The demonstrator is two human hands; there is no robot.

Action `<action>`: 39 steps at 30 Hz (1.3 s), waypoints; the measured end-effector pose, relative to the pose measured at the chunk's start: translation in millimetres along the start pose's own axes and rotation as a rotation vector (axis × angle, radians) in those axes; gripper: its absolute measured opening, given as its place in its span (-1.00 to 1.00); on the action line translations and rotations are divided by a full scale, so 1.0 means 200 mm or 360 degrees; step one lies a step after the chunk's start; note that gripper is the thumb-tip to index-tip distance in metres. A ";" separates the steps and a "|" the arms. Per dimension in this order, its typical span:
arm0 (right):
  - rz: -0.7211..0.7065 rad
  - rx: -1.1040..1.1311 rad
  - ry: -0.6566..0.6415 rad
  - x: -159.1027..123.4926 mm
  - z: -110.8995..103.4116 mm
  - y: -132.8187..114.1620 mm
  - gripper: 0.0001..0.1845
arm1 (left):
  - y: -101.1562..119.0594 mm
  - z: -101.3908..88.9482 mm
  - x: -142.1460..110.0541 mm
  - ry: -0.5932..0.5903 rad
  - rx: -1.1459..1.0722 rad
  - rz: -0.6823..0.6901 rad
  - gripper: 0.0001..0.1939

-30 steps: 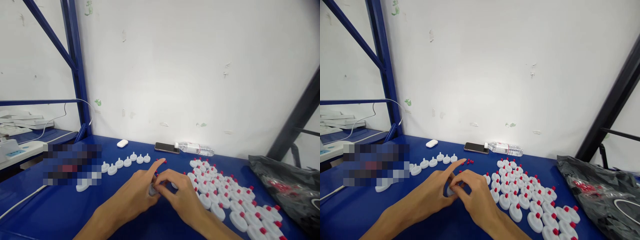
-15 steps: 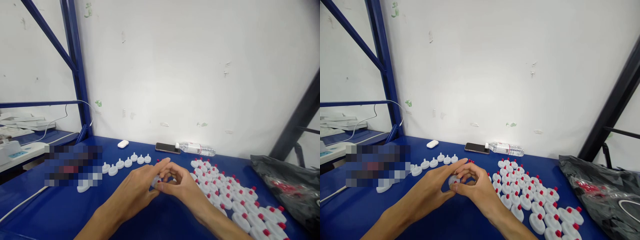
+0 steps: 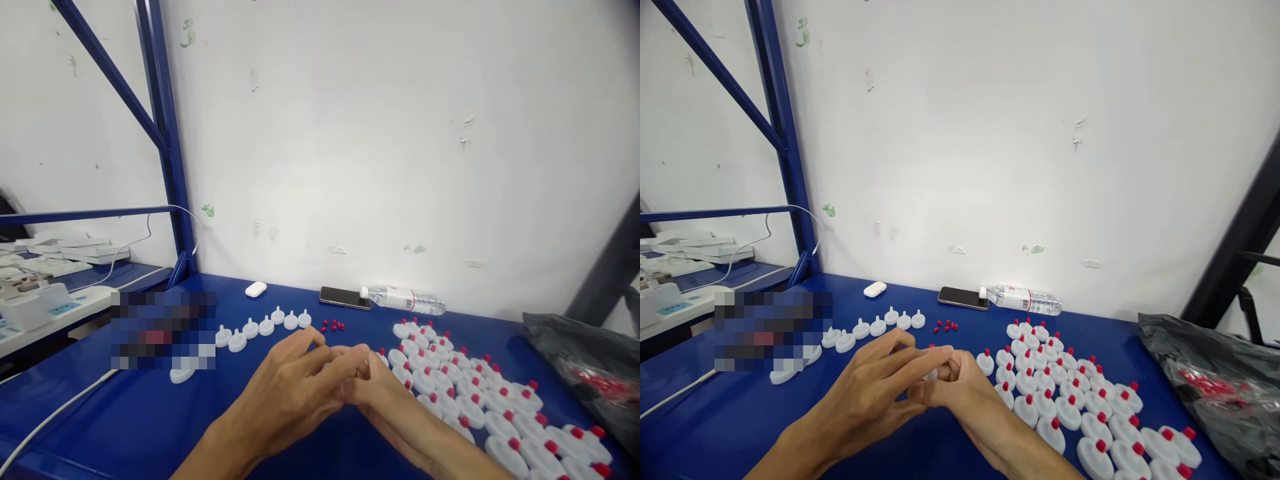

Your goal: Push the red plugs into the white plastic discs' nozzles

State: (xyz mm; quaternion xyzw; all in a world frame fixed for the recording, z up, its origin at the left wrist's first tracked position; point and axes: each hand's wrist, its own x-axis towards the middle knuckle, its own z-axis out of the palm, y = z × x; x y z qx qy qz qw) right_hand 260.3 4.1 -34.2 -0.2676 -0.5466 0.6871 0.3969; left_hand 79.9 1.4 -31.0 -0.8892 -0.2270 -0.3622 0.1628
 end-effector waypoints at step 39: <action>-0.0442 -0.2487 0.0230 0.04 -0.29 0.00 -0.51 | -0.25 0.04 -0.11 -0.0935 0.0104 -0.1363 -0.55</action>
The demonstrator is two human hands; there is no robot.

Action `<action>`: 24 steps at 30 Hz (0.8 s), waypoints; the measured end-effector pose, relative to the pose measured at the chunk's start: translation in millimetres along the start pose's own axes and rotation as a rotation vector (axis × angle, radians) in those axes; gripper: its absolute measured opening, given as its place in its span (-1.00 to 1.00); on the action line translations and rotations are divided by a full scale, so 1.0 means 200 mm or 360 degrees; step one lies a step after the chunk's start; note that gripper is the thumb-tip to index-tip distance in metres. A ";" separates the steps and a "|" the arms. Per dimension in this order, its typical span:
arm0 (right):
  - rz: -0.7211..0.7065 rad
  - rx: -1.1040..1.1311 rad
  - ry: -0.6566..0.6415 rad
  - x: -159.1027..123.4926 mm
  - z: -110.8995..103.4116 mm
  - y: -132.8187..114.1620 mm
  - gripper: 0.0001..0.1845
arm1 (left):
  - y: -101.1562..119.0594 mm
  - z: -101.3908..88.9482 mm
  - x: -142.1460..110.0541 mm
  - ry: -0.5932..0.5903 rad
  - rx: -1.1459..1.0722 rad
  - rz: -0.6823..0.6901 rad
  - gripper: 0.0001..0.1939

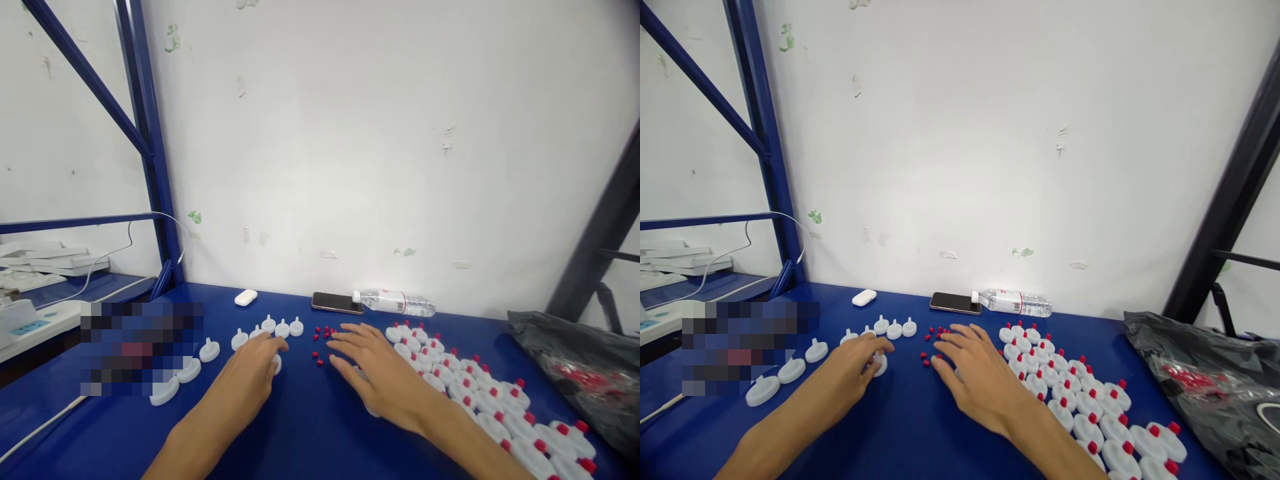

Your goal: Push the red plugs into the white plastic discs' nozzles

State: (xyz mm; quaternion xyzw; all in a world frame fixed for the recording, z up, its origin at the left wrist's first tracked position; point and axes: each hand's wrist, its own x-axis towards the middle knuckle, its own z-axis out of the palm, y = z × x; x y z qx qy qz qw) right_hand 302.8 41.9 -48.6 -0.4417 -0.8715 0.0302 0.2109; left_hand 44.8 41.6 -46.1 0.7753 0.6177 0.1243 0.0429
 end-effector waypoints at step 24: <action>-0.0169 0.0217 0.0123 0.02 0.05 -0.03 -0.89 | 0.08 0.02 -0.05 -0.0031 -0.0176 0.0275 -0.58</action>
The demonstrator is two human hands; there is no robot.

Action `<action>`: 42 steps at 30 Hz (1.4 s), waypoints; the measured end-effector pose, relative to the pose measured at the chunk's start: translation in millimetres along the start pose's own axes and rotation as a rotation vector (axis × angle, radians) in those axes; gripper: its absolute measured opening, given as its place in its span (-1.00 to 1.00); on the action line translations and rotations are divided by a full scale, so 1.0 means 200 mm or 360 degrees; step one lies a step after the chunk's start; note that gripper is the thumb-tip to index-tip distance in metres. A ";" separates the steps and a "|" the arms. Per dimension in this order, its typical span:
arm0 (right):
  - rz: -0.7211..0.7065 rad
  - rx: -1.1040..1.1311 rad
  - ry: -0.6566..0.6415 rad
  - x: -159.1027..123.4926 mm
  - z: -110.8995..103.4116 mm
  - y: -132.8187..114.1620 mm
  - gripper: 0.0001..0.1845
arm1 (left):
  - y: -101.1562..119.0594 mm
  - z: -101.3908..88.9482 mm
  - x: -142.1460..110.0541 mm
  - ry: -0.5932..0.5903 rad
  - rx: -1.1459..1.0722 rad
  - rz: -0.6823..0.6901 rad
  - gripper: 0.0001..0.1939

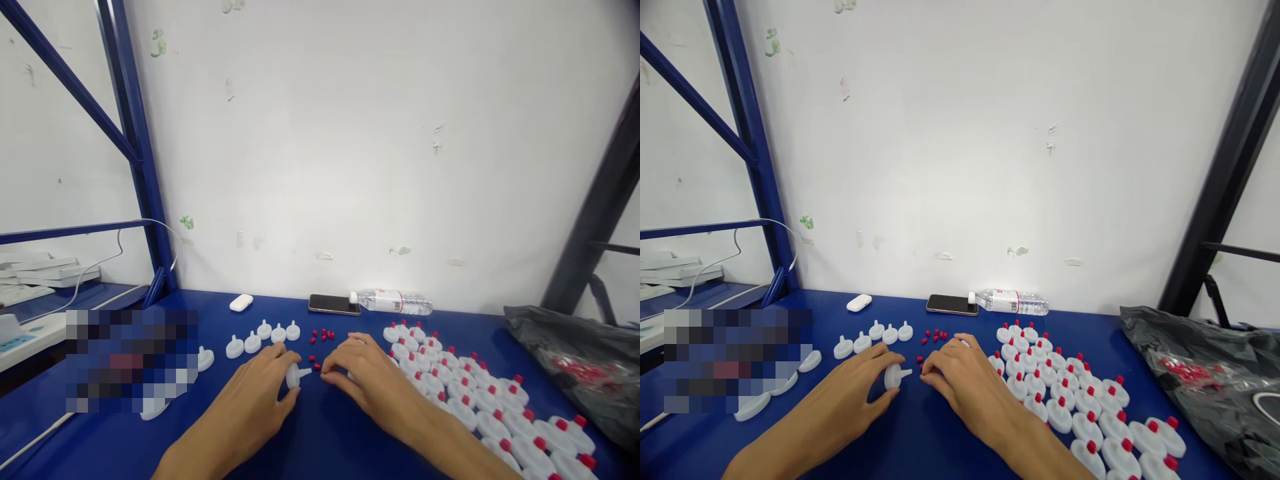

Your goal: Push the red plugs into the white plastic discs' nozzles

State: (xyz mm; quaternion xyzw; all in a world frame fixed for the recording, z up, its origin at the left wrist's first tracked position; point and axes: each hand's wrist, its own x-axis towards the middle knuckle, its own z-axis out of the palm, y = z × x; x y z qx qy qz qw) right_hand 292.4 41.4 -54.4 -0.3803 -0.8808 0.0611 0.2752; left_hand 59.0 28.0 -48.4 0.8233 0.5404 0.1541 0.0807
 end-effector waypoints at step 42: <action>0.0403 0.2122 -0.0101 0.00 -0.03 -0.17 -0.36 | 0.12 -0.09 -0.04 0.0357 -0.0460 0.0506 -0.75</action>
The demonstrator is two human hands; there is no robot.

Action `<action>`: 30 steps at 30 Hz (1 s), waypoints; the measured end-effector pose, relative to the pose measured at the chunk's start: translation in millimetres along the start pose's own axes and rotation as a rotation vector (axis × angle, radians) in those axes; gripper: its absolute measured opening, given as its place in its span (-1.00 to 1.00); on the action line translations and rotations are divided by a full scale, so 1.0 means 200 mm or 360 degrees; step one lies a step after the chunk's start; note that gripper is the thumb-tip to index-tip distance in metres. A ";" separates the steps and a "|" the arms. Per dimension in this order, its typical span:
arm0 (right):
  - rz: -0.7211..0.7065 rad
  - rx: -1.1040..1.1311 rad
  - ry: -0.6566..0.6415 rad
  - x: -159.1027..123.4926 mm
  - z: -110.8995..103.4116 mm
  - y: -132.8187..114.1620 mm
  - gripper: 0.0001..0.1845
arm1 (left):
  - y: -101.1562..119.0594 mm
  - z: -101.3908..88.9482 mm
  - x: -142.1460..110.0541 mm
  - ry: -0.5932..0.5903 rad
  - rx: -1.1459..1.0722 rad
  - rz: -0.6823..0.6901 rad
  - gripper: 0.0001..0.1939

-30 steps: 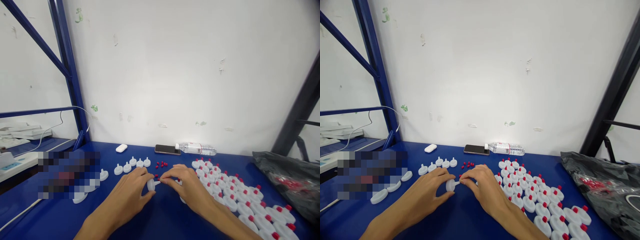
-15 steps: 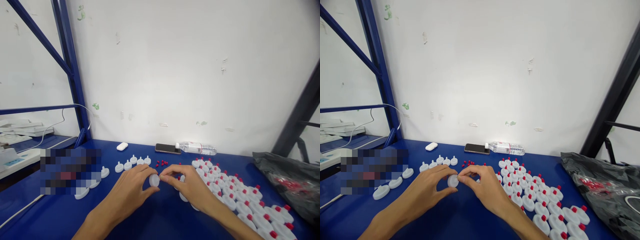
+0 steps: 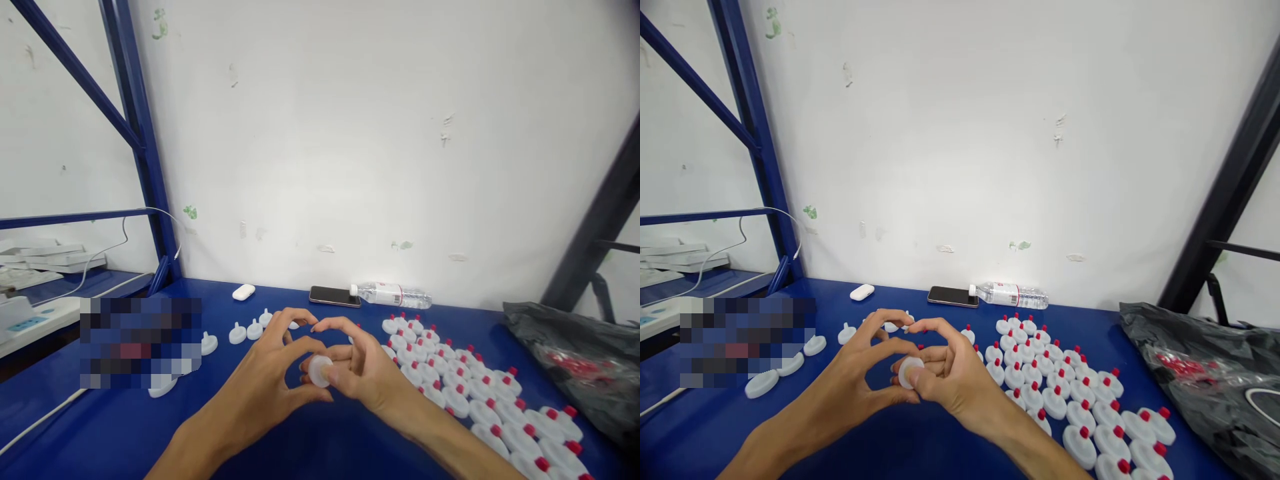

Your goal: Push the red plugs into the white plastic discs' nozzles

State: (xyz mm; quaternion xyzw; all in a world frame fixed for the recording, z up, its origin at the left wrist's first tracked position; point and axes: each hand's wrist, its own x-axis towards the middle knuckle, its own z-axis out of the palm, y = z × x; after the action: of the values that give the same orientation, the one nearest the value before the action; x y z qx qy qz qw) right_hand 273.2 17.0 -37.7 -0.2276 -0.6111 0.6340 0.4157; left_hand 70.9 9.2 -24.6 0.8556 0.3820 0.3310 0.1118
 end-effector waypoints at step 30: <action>-0.0297 -0.2217 0.0321 -0.02 -0.02 0.09 -0.74 | -0.26 -0.03 -0.01 -0.0010 0.0710 -0.0407 -0.55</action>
State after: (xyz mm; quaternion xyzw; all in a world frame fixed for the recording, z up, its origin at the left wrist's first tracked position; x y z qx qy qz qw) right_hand 274.6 17.3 -56.8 -0.4448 -0.8499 0.0333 0.2805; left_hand 36.5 43.6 -44.4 0.8048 0.5504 0.2190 -0.0374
